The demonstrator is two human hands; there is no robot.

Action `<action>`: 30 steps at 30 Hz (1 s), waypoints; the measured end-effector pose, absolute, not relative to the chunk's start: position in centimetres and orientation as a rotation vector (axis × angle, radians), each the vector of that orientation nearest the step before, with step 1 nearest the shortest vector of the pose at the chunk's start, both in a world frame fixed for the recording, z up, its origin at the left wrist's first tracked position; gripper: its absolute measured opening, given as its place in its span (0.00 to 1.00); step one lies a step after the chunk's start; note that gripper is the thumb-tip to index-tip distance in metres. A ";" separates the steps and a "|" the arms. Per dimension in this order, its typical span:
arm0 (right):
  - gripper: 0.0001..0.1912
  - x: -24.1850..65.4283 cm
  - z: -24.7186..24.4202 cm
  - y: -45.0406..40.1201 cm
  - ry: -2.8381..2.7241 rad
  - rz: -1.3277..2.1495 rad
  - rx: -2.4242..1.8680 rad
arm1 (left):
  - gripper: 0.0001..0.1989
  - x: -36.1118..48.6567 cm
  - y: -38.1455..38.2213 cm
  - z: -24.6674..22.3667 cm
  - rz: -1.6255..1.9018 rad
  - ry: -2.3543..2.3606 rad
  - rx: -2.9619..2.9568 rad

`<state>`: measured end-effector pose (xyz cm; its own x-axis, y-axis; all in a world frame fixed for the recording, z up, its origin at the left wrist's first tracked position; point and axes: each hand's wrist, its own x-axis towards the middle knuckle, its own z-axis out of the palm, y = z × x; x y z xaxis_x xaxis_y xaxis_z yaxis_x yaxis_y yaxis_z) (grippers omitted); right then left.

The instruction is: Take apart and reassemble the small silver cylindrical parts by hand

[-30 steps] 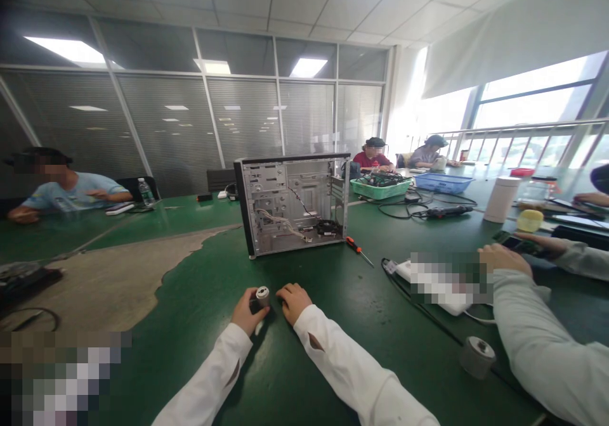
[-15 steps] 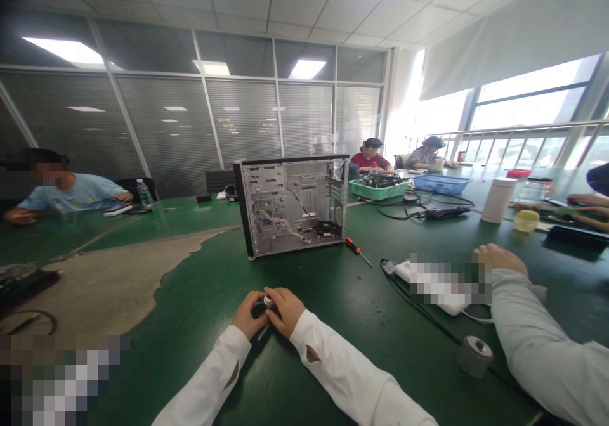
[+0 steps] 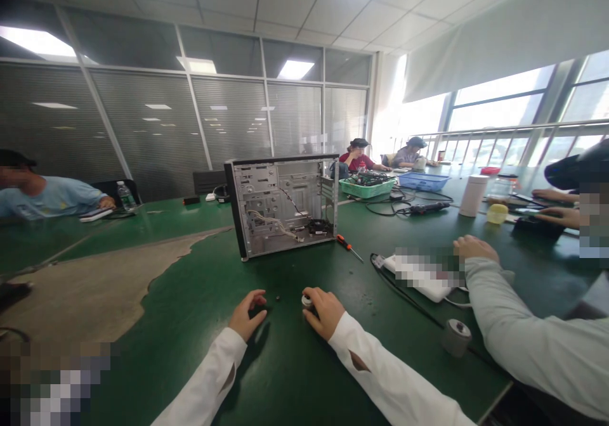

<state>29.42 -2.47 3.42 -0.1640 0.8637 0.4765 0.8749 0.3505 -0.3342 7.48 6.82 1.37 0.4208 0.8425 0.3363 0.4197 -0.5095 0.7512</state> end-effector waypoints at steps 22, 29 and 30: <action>0.13 47.2 3.1 -11.2 -1.584 -0.311 -2.734 | 0.17 7.4 7.0 1.0 0.982 1.056 2.125; 0.19 44.0 4.5 -11.1 -1.595 -0.585 -2.582 | 0.17 7.5 6.9 1.3 0.974 1.070 2.120; 0.20 42.3 4.7 -10.7 -1.667 -0.623 -2.461 | 0.17 7.5 6.9 1.3 0.974 1.068 2.118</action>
